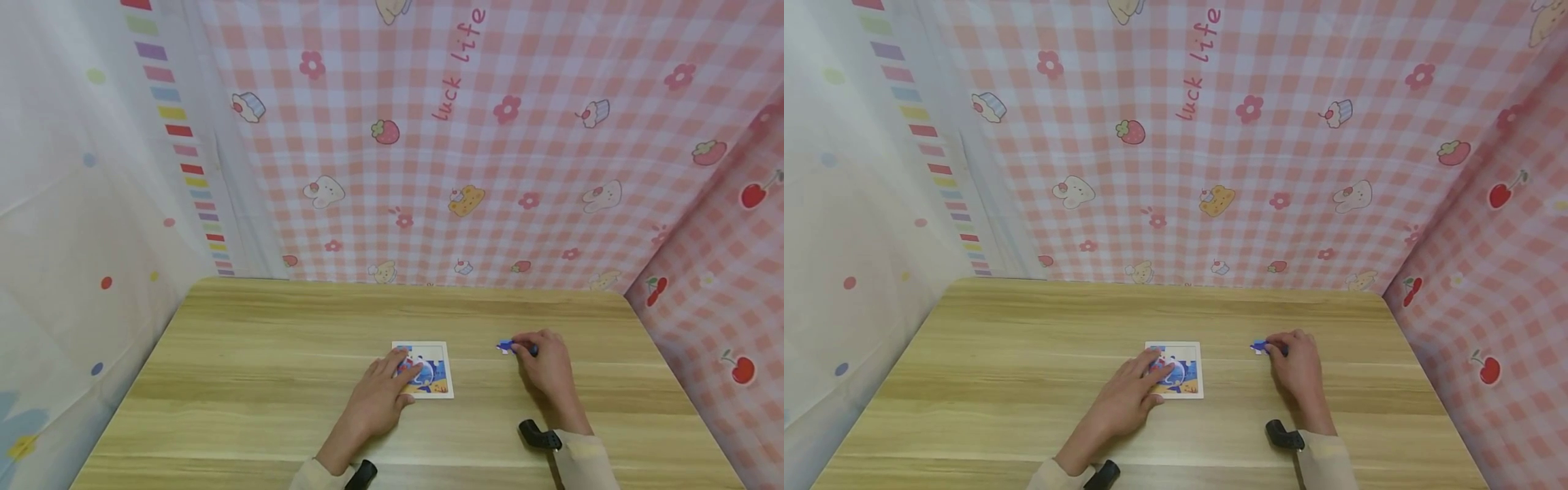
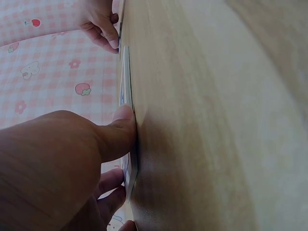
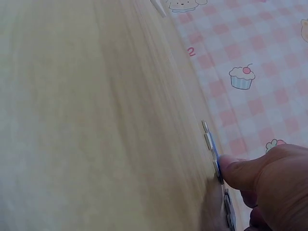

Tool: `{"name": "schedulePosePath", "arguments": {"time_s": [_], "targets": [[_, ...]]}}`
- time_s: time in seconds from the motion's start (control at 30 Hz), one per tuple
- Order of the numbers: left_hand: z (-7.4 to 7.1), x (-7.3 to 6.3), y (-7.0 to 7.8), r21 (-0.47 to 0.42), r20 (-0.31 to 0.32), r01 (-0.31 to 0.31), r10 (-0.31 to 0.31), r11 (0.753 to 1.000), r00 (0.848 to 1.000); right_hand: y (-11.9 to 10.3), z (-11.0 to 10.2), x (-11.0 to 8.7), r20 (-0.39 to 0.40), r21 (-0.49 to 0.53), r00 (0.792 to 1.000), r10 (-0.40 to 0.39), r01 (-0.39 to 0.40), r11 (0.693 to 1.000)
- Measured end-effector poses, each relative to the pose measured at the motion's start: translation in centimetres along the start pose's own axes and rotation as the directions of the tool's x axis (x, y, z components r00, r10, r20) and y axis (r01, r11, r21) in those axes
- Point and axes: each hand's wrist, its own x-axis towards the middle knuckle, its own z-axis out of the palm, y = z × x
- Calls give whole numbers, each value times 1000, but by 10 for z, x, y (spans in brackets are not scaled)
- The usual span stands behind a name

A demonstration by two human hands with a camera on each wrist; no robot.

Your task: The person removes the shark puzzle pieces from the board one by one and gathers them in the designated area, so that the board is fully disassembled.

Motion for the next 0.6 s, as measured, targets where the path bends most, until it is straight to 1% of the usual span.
{"name": "schedulePosePath", "arguments": {"time_s": [0.13, 0.3, 0.5, 0.6], "targets": [[0, 1, 1, -1, -6, -8, 8, 1000, 1000, 1, -2, 0, 5, 4, 1000, 2, -2, 1000], [0, 1, 2, -14, -20, -19, 18, 1000, 1000, 0, -5, -2, -19, 17, 1000, 0, 0, 1000], [0, -1, 0, -39, -35, 1, -2, 999, 999, -14, -5, -7, -52, 91, 998, -34, 39, 995], [-1, -1, -1, -51, -49, -6, 4, 999, 999, -21, -5, -10, -62, 134, 996, -56, 64, 989]]}}
